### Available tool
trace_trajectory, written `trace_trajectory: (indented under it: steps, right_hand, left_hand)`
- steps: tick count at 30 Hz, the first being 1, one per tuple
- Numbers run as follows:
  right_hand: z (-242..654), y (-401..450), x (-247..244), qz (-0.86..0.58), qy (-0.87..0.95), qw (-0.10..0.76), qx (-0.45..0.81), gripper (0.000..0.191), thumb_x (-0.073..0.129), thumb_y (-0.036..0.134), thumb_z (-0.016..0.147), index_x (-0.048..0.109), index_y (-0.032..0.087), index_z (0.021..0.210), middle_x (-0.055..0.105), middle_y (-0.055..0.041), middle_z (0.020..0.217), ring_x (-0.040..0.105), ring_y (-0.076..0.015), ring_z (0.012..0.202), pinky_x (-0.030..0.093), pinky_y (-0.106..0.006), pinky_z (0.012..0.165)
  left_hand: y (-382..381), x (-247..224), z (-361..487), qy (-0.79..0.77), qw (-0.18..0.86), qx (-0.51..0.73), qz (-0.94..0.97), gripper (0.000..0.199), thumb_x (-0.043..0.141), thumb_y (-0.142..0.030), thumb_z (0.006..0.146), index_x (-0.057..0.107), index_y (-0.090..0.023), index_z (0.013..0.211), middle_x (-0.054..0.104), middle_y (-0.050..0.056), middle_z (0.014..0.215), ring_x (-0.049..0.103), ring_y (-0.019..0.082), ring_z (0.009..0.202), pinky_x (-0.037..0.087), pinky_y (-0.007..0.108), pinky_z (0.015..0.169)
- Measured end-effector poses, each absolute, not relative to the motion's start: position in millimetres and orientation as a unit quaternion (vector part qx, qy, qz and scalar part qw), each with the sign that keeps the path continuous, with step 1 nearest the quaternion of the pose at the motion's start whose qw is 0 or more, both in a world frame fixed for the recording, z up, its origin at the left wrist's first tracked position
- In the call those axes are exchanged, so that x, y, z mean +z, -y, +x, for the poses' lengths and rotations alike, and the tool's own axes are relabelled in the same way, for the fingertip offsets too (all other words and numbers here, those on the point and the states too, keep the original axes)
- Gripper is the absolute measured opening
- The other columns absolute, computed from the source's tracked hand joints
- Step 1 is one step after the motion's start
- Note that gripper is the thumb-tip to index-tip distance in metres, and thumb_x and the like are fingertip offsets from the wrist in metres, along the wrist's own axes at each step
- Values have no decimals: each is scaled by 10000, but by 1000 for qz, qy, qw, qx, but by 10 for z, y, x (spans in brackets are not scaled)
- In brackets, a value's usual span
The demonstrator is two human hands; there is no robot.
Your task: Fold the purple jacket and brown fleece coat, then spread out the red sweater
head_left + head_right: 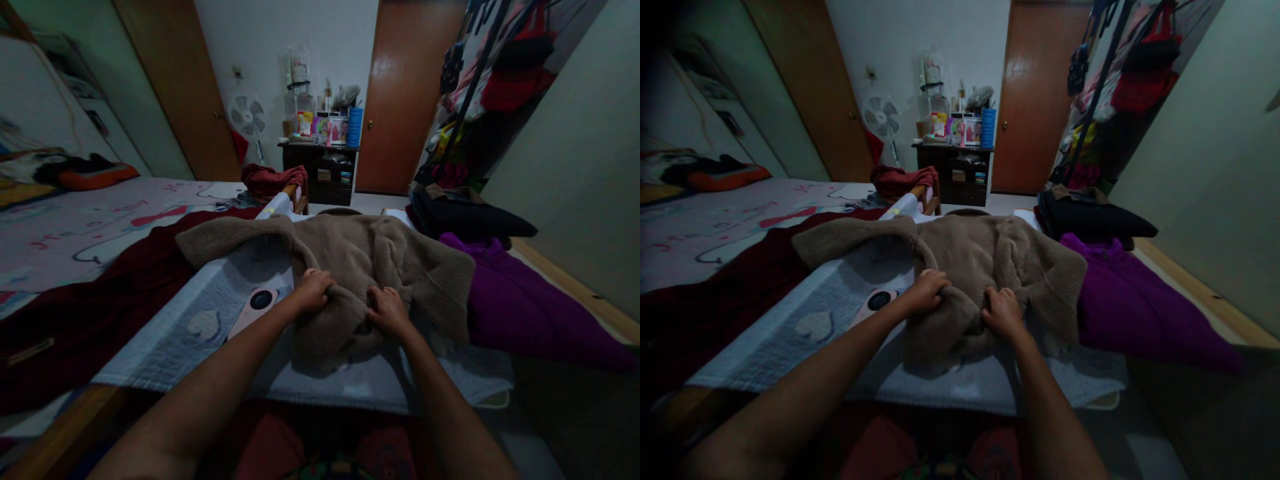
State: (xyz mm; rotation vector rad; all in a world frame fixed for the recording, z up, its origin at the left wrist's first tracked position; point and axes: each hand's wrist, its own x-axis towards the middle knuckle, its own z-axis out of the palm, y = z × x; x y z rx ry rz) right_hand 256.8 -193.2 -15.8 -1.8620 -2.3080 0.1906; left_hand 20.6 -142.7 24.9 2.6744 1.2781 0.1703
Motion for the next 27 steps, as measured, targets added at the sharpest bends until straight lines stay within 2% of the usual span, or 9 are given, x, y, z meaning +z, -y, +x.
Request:
trace_trajectory:
  steps: [3,5,8,11,13,17,22,24,27]
  right_hand:
    - [2651,1996,-95,-592,793,101,101,302,550,230,812,593,177,1106,683,-53,978,589,-194,989,191,-358,1109]
    - [2720,2083,-13,-569,807,99,125,222,544,225,827,636,203,1028,677,-40,993,587,-189,1020,141,-402,1137]
    - [2821,2261,134,-545,822,72,145,163,523,261,869,680,222,891,660,-56,1054,508,-237,1201,125,-485,1134]
    - [2905,2429,217,-511,842,51,167,210,595,347,845,689,232,994,618,-81,1198,342,-284,1374,202,-481,1124]
    - [2951,2491,214,-499,850,51,162,344,682,316,766,661,234,1100,564,-87,1311,279,-304,1415,244,-476,1122]
    - [3070,2469,186,-478,859,133,130,291,562,99,748,657,206,1002,634,-97,1173,396,-277,1355,331,-461,1099]
    - [3379,2393,338,-518,784,331,86,324,486,134,788,616,213,1074,606,-96,1254,542,-255,1223,425,-445,1037]
    - [3500,2396,381,-551,750,359,71,363,490,159,790,606,217,1130,625,-91,1230,583,-256,1163,443,-446,1015]
    - [3595,2421,351,-567,750,334,71,390,475,154,777,625,205,1133,641,-97,1211,602,-257,1130,472,-435,975]
  left_hand:
    - [1442,366,-115,-477,94,132,864,236,531,-111,642,665,-212,807,635,47,928,583,237,990,419,370,947]
    - [1459,438,-390,-502,89,176,842,194,521,-121,647,647,-213,764,614,33,890,583,213,930,447,336,882]
    - [1517,495,-802,-550,75,198,808,137,519,-153,683,637,-207,726,587,19,832,570,189,865,453,307,827]
    - [1613,486,-1099,-588,84,216,775,114,515,-167,697,626,-189,688,576,15,786,559,171,790,452,288,761]
    - [1676,467,-1199,-607,83,253,749,111,499,-174,701,605,-182,667,577,17,782,560,165,765,446,275,724]
    - [1726,469,-1226,-631,58,331,700,147,488,-262,751,580,-181,670,586,20,777,569,176,758,443,263,685]
    - [1615,469,-1297,-657,-15,369,657,263,452,-347,824,594,-157,712,600,49,780,570,199,760,454,299,700]
    - [1575,421,-1358,-661,-40,351,662,259,436,-320,831,612,-150,744,618,79,815,577,227,810,459,335,740]
    - [1588,308,-1405,-665,-69,257,698,246,441,-272,827,654,-159,779,641,115,875,580,272,872,452,388,784]
